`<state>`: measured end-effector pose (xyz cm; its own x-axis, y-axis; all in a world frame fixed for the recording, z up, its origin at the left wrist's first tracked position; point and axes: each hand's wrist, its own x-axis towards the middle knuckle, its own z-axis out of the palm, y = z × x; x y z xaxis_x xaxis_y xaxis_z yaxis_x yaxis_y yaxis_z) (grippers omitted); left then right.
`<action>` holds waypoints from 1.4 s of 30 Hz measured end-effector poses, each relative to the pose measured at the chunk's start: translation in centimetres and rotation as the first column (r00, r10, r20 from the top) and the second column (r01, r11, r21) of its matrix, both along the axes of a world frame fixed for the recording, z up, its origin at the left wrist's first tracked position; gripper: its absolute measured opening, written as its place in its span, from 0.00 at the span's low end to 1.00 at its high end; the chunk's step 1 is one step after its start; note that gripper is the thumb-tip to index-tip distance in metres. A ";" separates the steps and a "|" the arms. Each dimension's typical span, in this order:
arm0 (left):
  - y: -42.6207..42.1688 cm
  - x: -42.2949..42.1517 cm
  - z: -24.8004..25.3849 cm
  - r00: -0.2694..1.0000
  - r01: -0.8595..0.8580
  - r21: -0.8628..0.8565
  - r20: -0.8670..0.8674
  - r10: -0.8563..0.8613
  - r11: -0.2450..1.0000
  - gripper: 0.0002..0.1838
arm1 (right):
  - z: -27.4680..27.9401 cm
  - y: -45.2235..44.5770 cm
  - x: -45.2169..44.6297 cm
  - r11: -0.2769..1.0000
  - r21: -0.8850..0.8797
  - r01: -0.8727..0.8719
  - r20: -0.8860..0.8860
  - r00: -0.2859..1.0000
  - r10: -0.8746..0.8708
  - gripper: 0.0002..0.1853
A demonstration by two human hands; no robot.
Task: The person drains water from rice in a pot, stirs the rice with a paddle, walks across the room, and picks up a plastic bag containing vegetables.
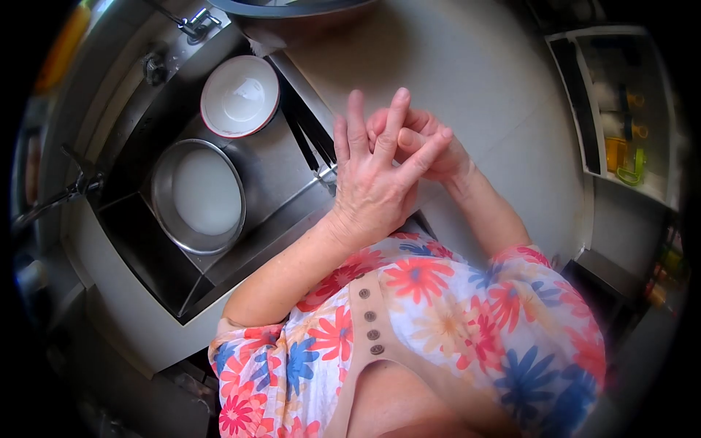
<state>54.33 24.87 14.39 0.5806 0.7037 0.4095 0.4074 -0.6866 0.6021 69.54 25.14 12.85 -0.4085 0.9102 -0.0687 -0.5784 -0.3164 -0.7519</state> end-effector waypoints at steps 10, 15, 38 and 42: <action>0.0 -3.3 3.3 0.983 0.091 -0.081 -0.153 -0.102 0.993 0.44 | 5.3 -0.7 -0.8 0.991 -0.108 0.080 0.545 0.838 -0.008 0.11; 2.2 -6.1 5.4 0.969 -0.035 0.022 -0.245 0.040 0.999 0.41 | 11.3 4.4 1.3 0.936 0.343 0.082 0.840 0.419 -0.345 0.09; 6.6 -4.6 4.7 0.917 -0.237 0.233 -0.268 0.297 0.943 0.33 | 12.6 20.4 -3.0 0.790 0.021 -0.613 0.647 -0.594 -0.478 0.10; 6.6 -4.7 4.7 0.926 -0.231 0.220 -0.249 0.283 0.948 0.31 | 14.7 21.3 -2.2 0.715 0.174 -0.677 0.607 -0.498 -0.620 0.11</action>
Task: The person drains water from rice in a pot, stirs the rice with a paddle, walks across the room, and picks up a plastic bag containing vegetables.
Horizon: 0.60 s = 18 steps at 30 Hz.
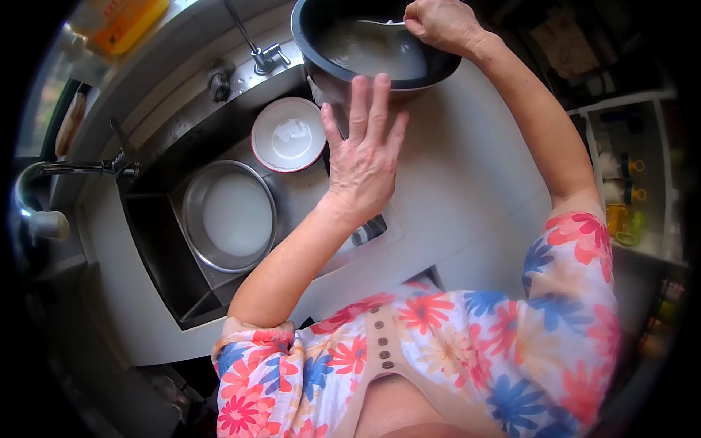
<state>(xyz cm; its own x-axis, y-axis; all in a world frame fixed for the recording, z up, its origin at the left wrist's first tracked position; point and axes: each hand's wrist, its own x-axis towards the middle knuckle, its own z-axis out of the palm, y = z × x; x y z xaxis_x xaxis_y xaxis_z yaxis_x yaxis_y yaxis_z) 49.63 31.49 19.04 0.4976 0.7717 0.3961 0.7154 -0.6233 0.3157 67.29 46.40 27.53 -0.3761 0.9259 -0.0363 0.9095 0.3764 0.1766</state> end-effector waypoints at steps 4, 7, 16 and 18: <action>0.0 -0.3 -0.2 1.000 0.003 -0.011 0.003 -0.003 1.000 0.29 | -1.4 0.7 0.7 0.998 -0.004 0.059 -0.035 0.998 -0.059 0.15; 0.2 -0.5 -0.1 1.000 0.004 -0.013 -0.009 -0.004 1.000 0.26 | -2.3 0.0 0.1 0.991 -0.126 0.033 -0.139 0.989 -0.051 0.10; 0.1 -1.1 -0.8 1.000 0.002 0.006 -0.025 -0.002 1.000 0.22 | 1.0 -1.8 -0.5 0.890 -0.454 -0.038 -0.392 0.906 -0.161 0.10; 0.0 -1.5 -0.8 1.000 0.002 -0.007 -0.024 -0.002 1.000 0.22 | 0.6 -2.9 -1.6 0.926 -0.379 0.003 -0.210 0.974 -0.089 0.09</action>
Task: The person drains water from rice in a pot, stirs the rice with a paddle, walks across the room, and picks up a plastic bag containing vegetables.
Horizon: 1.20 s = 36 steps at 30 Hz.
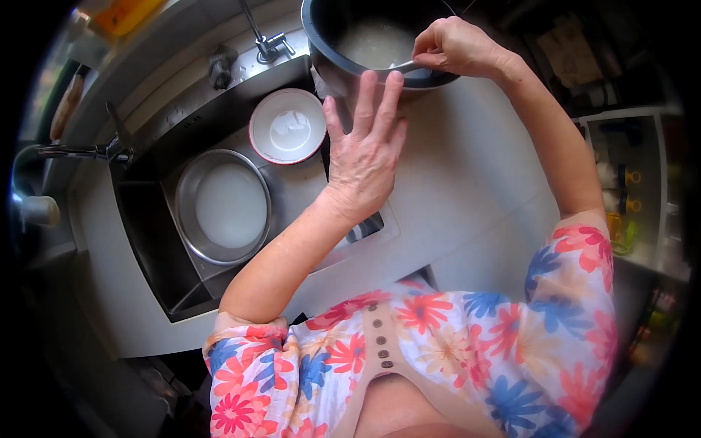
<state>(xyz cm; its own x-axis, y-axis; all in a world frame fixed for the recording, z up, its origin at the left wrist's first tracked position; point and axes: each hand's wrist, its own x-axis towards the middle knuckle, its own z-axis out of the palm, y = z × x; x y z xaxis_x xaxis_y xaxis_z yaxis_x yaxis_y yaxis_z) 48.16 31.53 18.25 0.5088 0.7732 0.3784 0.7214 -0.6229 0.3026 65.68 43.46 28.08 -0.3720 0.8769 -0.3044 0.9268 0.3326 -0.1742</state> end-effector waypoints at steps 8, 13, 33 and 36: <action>0.1 -0.9 -0.4 0.999 0.004 -0.022 0.049 -0.003 1.000 0.23 | -1.1 -1.5 -1.7 0.963 0.235 -0.135 0.388 0.921 0.034 0.08; -1.4 -0.7 -0.7 0.996 0.087 0.014 -0.023 -0.087 0.996 0.24 | -0.7 -0.7 -2.8 0.997 0.015 -0.080 0.481 0.874 0.063 0.09; -3.5 -1.2 -0.9 0.944 0.312 0.191 -0.173 -0.281 0.931 0.21 | -2.6 -9.3 0.8 0.705 -0.685 -0.186 -0.584 0.718 -0.379 0.10; -3.8 -0.8 -1.0 0.939 0.326 0.220 -0.190 -0.287 0.920 0.20 | -3.2 -10.0 0.8 0.617 -0.779 -0.110 -0.513 0.679 -0.526 0.09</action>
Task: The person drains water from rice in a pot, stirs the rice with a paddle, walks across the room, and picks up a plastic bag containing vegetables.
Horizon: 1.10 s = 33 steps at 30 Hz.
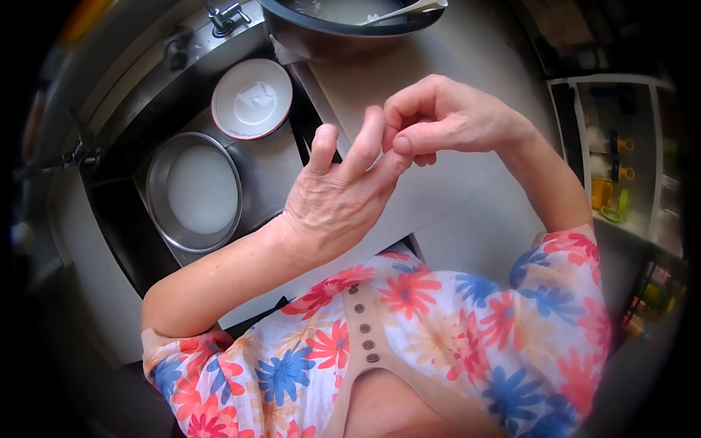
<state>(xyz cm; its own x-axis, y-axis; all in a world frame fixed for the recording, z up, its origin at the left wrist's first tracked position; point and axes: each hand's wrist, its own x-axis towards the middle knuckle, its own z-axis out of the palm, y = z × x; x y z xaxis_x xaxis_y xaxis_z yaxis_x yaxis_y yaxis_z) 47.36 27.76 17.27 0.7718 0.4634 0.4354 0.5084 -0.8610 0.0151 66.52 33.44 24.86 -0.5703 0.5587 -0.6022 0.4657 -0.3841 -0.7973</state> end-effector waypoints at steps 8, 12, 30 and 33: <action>-0.5 0.9 -0.2 0.999 0.026 -0.007 0.034 -0.026 1.000 0.17 | -0.9 -1.5 0.3 0.982 -0.091 0.164 -0.059 0.984 -0.170 0.07; 0.2 0.5 -0.2 0.996 0.010 -0.027 0.087 -0.008 1.000 0.16 | -0.2 -0.9 -0.3 0.991 -0.033 0.132 -0.028 0.991 -0.133 0.07; -0.3 -4.1 2.6 0.983 0.133 -0.366 0.167 -0.075 0.921 0.18 | 2.1 -2.3 -3.0 0.813 0.575 -0.096 0.004 0.993 0.114 0.09; -0.2 -4.7 4.0 0.956 0.259 -0.555 0.262 -0.129 0.790 0.21 | 2.4 -2.3 -3.5 0.576 0.783 -0.234 0.122 0.966 0.227 0.10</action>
